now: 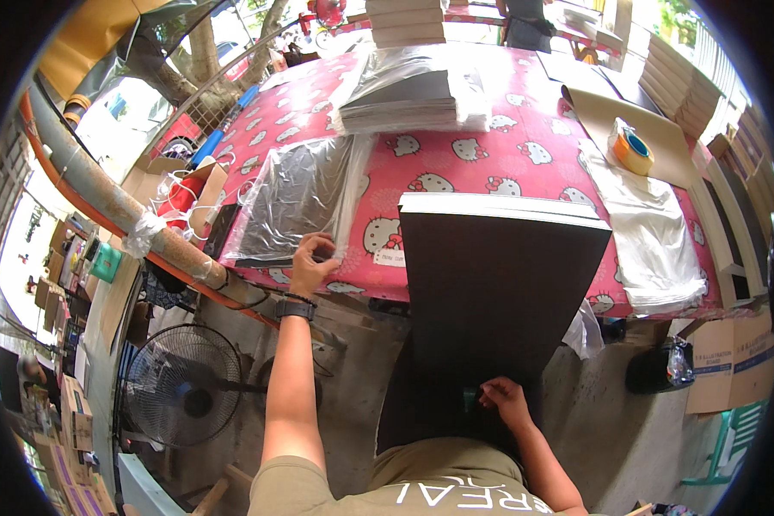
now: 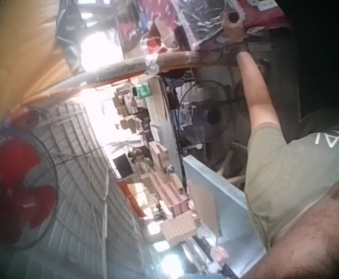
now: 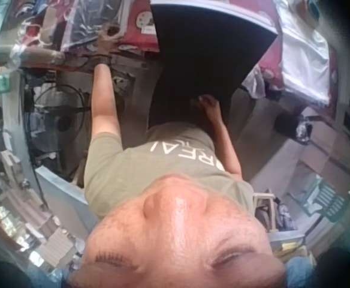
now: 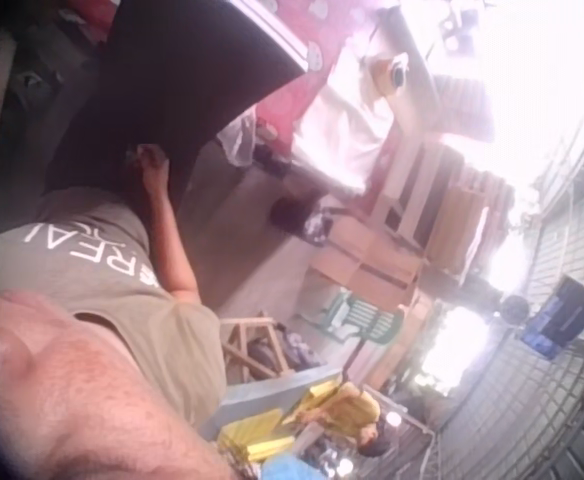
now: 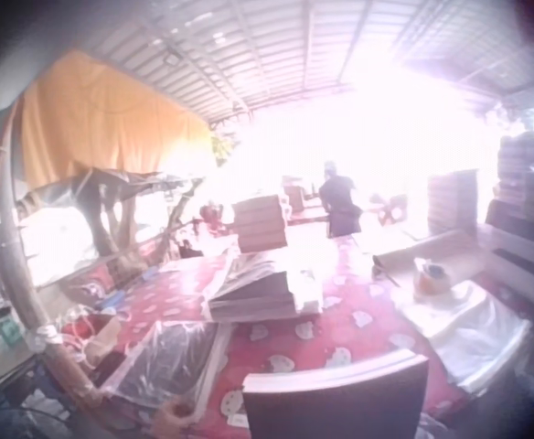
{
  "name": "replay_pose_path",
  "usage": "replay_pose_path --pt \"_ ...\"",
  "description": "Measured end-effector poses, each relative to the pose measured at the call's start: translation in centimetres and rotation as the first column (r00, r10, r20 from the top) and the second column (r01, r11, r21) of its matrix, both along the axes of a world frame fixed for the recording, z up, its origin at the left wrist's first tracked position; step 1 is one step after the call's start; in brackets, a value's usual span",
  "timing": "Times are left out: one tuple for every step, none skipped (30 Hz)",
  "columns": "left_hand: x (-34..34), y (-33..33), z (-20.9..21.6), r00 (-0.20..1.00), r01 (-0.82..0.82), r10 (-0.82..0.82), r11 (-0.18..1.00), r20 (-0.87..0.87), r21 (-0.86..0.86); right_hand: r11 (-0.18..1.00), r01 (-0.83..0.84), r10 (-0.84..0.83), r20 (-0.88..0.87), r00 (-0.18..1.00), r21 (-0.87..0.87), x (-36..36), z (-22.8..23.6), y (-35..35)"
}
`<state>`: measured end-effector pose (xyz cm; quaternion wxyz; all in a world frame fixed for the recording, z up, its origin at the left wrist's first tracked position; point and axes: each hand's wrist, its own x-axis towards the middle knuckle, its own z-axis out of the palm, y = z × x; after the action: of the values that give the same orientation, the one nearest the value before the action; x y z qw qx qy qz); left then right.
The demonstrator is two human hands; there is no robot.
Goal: The person places black books into plastic sleeves by hand, sliding each book into a sleeve and then setting the sleeved books into a pile.
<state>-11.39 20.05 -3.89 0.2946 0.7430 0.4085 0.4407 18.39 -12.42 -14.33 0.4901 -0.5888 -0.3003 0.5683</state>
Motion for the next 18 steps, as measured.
replay_pose_path --pt "0.8 -0.4 0.2 0.991 -0.027 0.045 0.990 -0.125 0.139 1.000 -0.001 0.001 0.009 1.000 0.000 0.1 0.1 0.0" --pt "1.3 -0.6 0.3 0.965 -0.036 0.106 0.960 -0.241 0.278 1.000 -0.004 0.004 0.018 1.000 -0.002 0.1 0.0 -0.1" --pt "1.5 -0.8 0.2 0.963 -0.058 0.126 0.960 -0.239 0.274 1.000 -0.008 0.008 0.026 1.000 -0.004 0.1 0.0 -0.1" --pt "1.5 -0.9 0.1 0.960 -0.081 0.148 0.959 -0.238 0.272 1.000 -0.013 0.013 0.033 0.999 -0.004 0.1 0.0 0.0" --pt "1.4 -0.9 -0.1 0.956 -0.104 0.170 0.958 -0.237 0.269 1.000 -0.018 0.018 0.035 0.999 -0.003 0.1 0.0 0.0" --pt "1.3 -0.9 -0.1 0.962 -0.112 0.164 0.966 -0.217 0.235 1.000 -0.022 0.022 0.037 0.999 -0.001 0.0 0.0 0.0" --pt "1.2 -0.9 -0.3 0.968 -0.116 0.156 0.973 -0.198 0.199 1.000 -0.024 0.024 0.037 0.999 -0.003 -0.1 -0.1 -0.1" --pt "1.0 -0.8 -0.4 0.973 -0.119 0.147 0.980 -0.179 0.162 1.000 -0.021 0.021 0.032 0.999 -0.002 -0.2 -0.1 0.0" --pt "0.7 -0.7 -0.3 0.979 -0.088 0.112 0.986 -0.169 0.140 1.000 -0.016 0.016 0.026 1.000 -0.001 -0.4 -0.2 0.1" --pt "0.4 -0.6 -0.2 0.985 -0.056 0.074 0.992 -0.158 0.115 1.000 -0.010 0.010 0.020 1.000 -0.002 -0.4 -0.4 0.1" --pt "0.2 -0.5 -0.1 0.989 -0.022 0.035 0.996 -0.147 0.091 1.000 -0.014 0.014 0.033 0.999 0.005 -0.4 -0.5 0.1" --pt "0.1 -0.5 -0.1 0.991 0.026 -0.015 0.997 -0.135 0.079 1.000 -0.016 0.015 0.045 0.999 0.012 -0.4 -0.5 0.1" --pt "0.1 -0.3 0.1 0.990 0.053 -0.044 0.997 -0.135 0.065 1.000 -0.015 0.014 0.057 0.998 0.021 -0.4 -0.5 0.1" --pt "0.1 -0.1 0.2 0.988 0.084 -0.076 0.995 -0.136 0.048 0.999 -0.022 0.020 0.048 0.999 0.036 -0.3 -0.6 0.1" --pt "0.1 0.3 0.4 0.984 0.117 -0.112 0.993 -0.137 0.032 0.998 -0.025 0.023 0.039 0.999 0.052 -0.2 -0.5 0.1" --pt "-0.4 0.4 0.1 0.993 0.120 -0.120 0.993 -0.014 -0.023 0.998 -0.022 0.020 0.029 0.999 0.066 -0.1 -0.4 0.0" --pt "-0.3 0.1 0.0 0.993 0.060 -0.049 0.993 0.106 -0.102 0.996 -0.032 0.025 0.090 0.996 0.081 0.4 0.2 0.0" --pt "0.1 -0.2 -0.3 0.976 0.020 0.023 0.981 0.216 -0.194 0.995 -0.032 0.018 0.153 0.988 0.090 0.9 1.2 0.2"
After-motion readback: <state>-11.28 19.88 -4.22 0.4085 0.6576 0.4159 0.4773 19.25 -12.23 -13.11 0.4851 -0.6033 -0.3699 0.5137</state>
